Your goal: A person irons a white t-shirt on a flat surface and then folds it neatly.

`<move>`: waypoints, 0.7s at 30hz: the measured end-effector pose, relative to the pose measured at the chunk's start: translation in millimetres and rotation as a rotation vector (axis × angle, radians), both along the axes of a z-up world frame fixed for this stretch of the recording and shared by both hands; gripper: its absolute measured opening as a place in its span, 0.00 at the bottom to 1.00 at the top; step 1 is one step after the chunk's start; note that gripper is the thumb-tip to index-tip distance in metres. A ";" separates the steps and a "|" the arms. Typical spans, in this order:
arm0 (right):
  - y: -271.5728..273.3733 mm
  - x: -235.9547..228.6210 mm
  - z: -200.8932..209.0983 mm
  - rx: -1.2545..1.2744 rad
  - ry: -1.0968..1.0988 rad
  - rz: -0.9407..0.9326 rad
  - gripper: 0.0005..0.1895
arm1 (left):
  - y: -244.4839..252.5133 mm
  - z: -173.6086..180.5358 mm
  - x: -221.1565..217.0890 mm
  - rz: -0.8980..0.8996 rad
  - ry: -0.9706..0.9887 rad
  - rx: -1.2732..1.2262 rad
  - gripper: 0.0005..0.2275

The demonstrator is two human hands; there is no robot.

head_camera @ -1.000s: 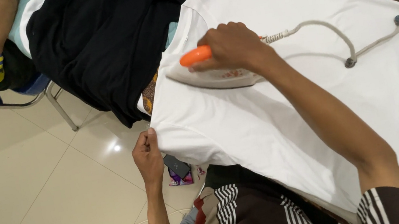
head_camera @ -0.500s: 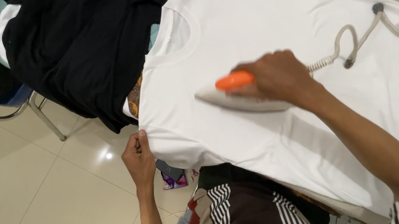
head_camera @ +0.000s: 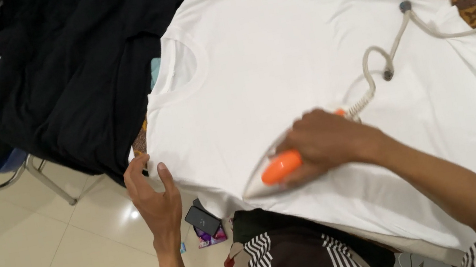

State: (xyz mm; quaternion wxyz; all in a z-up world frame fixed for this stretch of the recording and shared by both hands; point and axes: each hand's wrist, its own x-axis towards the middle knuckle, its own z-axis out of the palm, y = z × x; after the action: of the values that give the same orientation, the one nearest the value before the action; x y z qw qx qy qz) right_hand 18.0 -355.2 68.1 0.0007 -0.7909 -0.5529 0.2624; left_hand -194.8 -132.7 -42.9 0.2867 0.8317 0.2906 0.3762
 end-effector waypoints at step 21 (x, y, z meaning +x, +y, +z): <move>-64.3 237.6 -50.3 0.201 -0.570 -0.824 0.34 | 7.2 -19.4 363.9 -0.668 0.632 0.298 0.29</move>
State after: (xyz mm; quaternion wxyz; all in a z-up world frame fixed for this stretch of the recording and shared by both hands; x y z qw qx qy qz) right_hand 255.6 -419.5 17.9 0.0295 -0.9794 -0.1957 -0.0405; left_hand 169.1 -125.5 -62.3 0.1672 0.9852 0.0235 0.0302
